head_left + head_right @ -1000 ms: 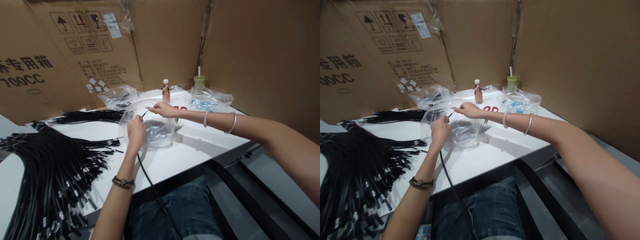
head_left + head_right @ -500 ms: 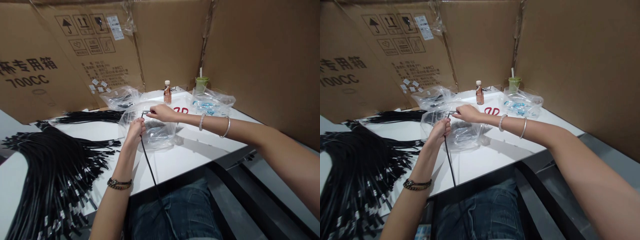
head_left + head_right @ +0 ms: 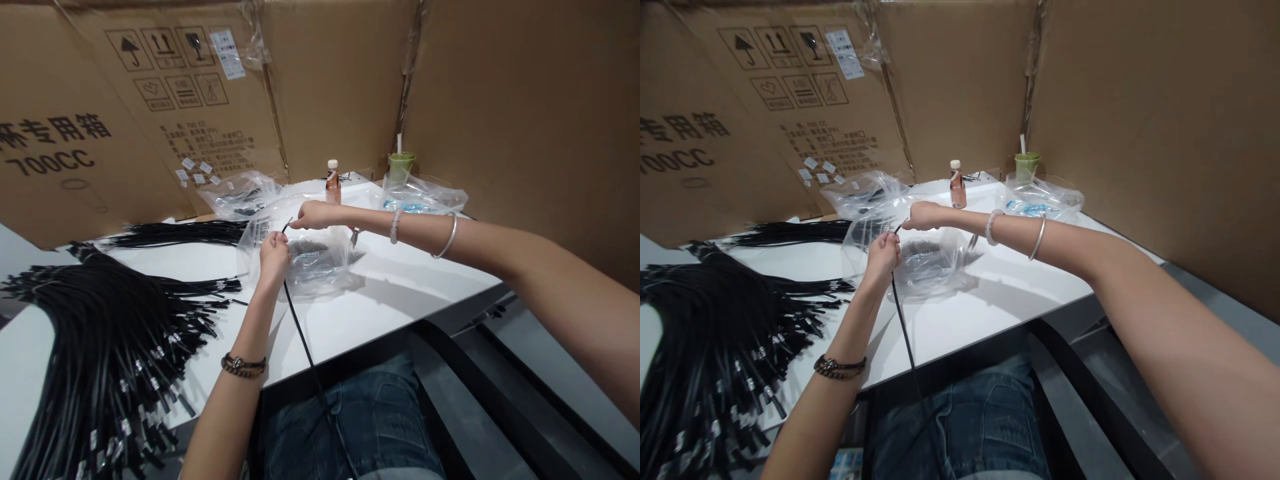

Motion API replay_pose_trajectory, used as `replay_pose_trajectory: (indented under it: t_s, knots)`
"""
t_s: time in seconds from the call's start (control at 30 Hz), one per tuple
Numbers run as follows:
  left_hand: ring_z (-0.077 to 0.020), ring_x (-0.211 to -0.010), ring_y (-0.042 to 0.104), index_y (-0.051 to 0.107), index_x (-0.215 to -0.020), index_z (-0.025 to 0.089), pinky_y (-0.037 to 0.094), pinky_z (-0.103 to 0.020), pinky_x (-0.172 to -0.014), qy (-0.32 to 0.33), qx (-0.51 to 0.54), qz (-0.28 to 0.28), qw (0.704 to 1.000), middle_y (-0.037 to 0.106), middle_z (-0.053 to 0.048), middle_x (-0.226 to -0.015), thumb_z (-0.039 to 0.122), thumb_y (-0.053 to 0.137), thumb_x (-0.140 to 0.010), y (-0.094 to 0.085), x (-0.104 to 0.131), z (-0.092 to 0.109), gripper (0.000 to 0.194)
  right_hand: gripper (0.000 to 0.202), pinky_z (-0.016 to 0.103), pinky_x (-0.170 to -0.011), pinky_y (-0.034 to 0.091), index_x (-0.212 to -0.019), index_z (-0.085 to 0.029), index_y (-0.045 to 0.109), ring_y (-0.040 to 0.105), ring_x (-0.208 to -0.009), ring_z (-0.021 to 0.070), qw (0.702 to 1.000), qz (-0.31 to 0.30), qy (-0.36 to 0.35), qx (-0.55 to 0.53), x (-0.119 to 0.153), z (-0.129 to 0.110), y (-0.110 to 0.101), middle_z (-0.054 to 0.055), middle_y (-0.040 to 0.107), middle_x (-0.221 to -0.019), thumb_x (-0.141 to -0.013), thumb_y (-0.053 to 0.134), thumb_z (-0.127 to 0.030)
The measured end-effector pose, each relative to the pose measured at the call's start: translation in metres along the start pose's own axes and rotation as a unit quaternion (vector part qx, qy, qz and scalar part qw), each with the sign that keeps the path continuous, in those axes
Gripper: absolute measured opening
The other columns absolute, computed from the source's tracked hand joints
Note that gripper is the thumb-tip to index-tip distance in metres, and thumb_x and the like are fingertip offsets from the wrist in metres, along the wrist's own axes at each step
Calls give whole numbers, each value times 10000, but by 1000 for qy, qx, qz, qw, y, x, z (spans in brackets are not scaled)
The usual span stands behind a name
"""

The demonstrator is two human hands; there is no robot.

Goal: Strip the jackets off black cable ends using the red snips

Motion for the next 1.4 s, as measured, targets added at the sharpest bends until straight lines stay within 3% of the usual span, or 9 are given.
replay_pose_trajectory:
  t_s: [0.17, 0.33, 0.67, 0.83, 1.13, 1.4]
  knots:
    - [-187, -923, 646, 597, -1168, 155, 571, -376, -775, -4, 2, 2, 1000, 637, -79, -1132, 322, 598, -924, 1, -1, -3, 296, 291, 321, -714, 562, -1032, -111, 633, 650, -782, 152, 1000, 4, 8, -5, -1, 1, 1, 53, 660, -939, -973, 570, -389]
    - [-169, -868, 648, 597, -1155, 150, 575, -345, -726, -36, 26, -17, 999, 643, -70, -1088, 325, 595, -927, 3, -2, -10, 287, 300, 375, -804, 551, -1069, -117, 630, 652, -885, 184, 998, 65, 4, 8, -7, 7, -4, 74, 658, -1024, -971, 570, -394]
    - [-151, -815, 645, 602, -1132, 144, 571, -311, -677, -118, 84, -95, 985, 647, -58, -1043, 307, 598, -926, 7, 3, -4, 263, 353, 418, -879, 504, -971, -131, 645, 636, -939, 198, 986, 128, -99, 31, 11, 0, 0, 57, 662, -968, -989, 508, -456]
    - [-151, -815, 645, 602, -1131, 145, 571, -313, -678, -114, 68, -95, 987, 647, -58, -1042, 316, 596, -927, 11, 3, -10, 266, 339, 406, -855, 519, -998, -127, 642, 639, -923, 197, 992, 92, -77, 33, 5, 1, 5, 59, 660, -981, -982, 528, -445]
    - [-169, -860, 647, 598, -1150, 149, 570, -347, -725, -39, 1, -66, 997, 645, -69, -1076, 349, 583, -932, 13, 5, -11, 296, 307, 328, -721, 561, -1062, -112, 625, 646, -809, 162, 999, -54, 3, 5, -6, 9, 4, 64, 651, -978, -969, 573, -400]
    - [-135, -756, 633, 606, -1102, 141, 558, -292, -640, -2, -60, -56, 997, 649, -47, -984, 356, 576, -937, 13, 4, -7, 272, 305, 360, -775, 561, -1112, -113, 615, 647, -886, 187, 998, -43, 40, -11, -9, 16, 10, 81, 643, -1052, -960, 591, -377]
Point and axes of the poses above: each hand's wrist, its own x-axis away from the middle knuckle, its own y-axis out of the palm, z = x × y, the point moved 10 cm from there along -x, towards the middle knuckle
